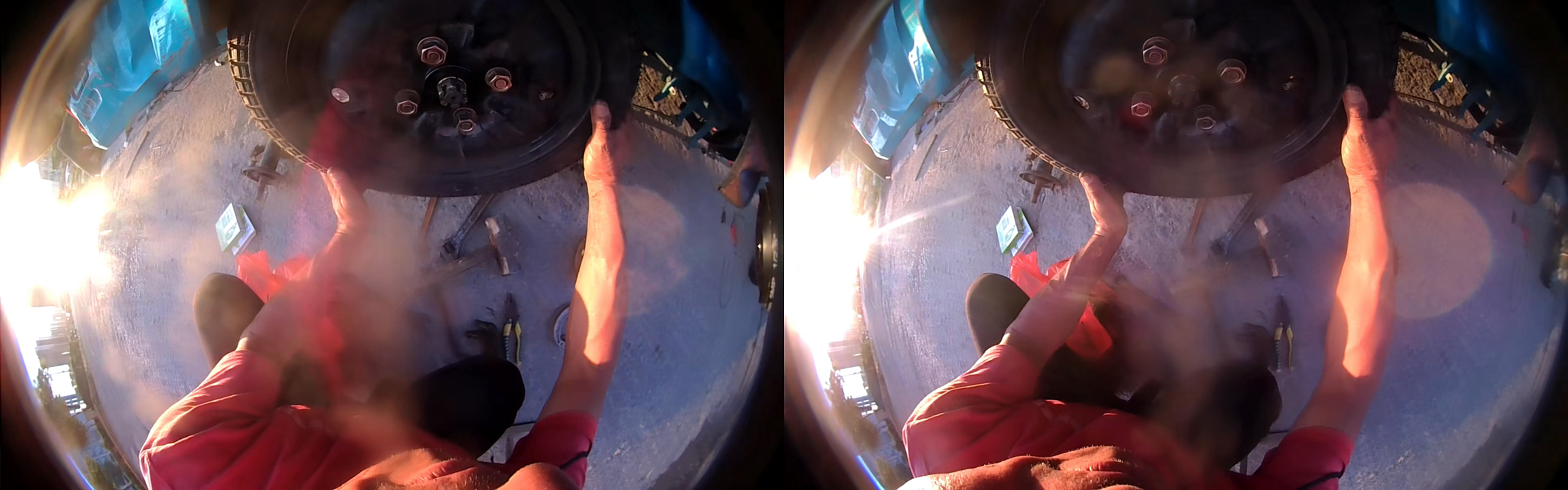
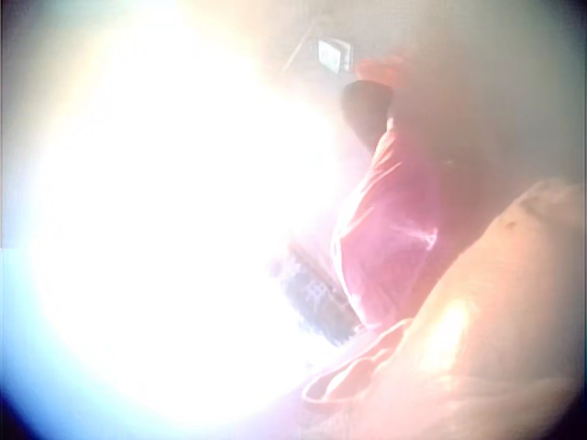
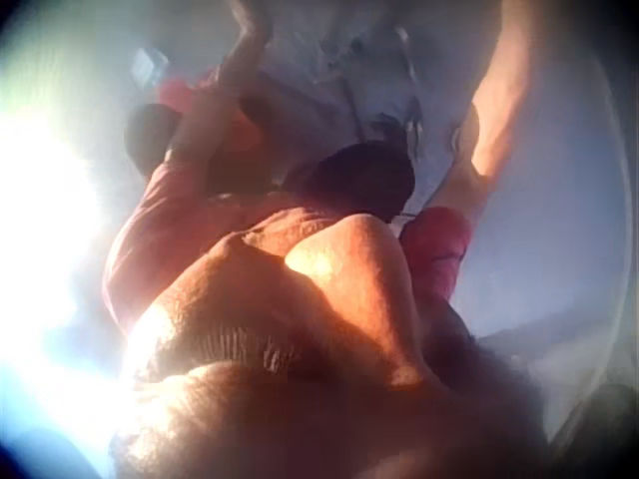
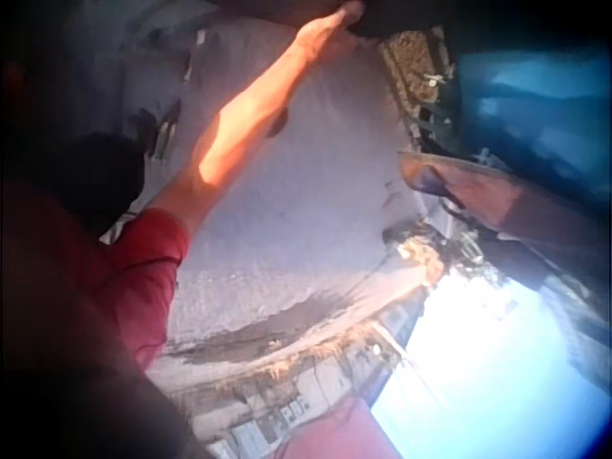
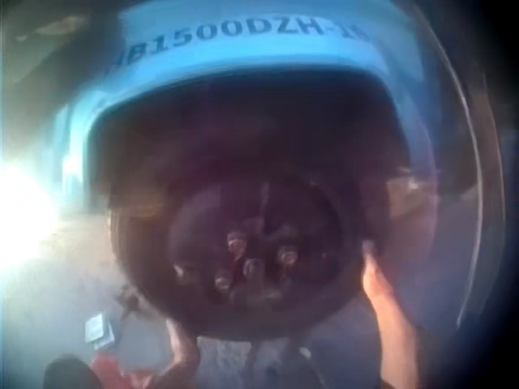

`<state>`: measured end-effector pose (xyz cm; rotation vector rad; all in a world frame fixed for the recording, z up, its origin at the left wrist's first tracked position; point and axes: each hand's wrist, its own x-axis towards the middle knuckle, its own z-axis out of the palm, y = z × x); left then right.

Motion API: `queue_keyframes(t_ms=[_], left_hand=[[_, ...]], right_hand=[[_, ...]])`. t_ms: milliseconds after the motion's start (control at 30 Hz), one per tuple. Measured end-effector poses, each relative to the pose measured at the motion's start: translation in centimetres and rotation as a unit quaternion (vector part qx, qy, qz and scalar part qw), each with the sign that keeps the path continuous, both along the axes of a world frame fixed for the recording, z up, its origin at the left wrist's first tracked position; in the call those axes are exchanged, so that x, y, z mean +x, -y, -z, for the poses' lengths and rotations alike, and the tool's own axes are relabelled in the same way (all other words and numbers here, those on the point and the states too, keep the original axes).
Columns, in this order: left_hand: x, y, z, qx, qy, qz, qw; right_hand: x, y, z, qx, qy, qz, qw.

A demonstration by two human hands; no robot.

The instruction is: The person removes nuts from a wheel hub using a wrench and hammer, then uses pliers to manipulate a pin on the axle. They continue to loosen the central nut by hand and with a wrench while holding the tire.

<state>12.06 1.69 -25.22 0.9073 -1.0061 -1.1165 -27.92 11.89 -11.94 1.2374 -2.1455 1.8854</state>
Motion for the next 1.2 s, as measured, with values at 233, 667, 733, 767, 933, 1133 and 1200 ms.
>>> queue_keyframes(t_ms=[233, 667, 733, 767, 933, 1133, 1200], left_hand=[[4.4, 2.9, -16.6, -0.123, 0.248, 0.008, 0.961], [3.5, 8.4, -24.5, -0.087, 0.125, 0.153, 0.976], [3.6, 8.1, -24.8, -0.096, 0.122, 0.184, 0.971], [4.4, 9.3, -24.0, -0.084, 0.149, 0.139, 0.975], [2.3, 8.8, -25.7, -0.029, 0.194, 0.082, 0.977], [1.7, 9.2, -24.0, -0.044, 0.145, 0.043, 0.988], [2.5, 8.1, -25.8, -0.108, 0.245, 0.029, 0.963]], right_hand=[[-1.6, -1.8, -0.8, 0.093, -0.003, -0.035, 0.995], [0.1, -0.3, -1.5, 0.034, 0.055, -0.113, 0.991], [0.2, -0.2, -1.5, 0.027, 0.059, -0.118, 0.991], [0.3, 0.0, -1.1, 0.024, 0.056, -0.11, 0.992], [-1.4, 0.5, 2.7, -0.015, 0.023, -0.023, 0.999], [-0.2, -0.1, -0.2, 0.04, 0.089, -0.03, 0.995], [0.9, 0.4, -0.5, 0.04, 0.08, -0.02, 0.996]])
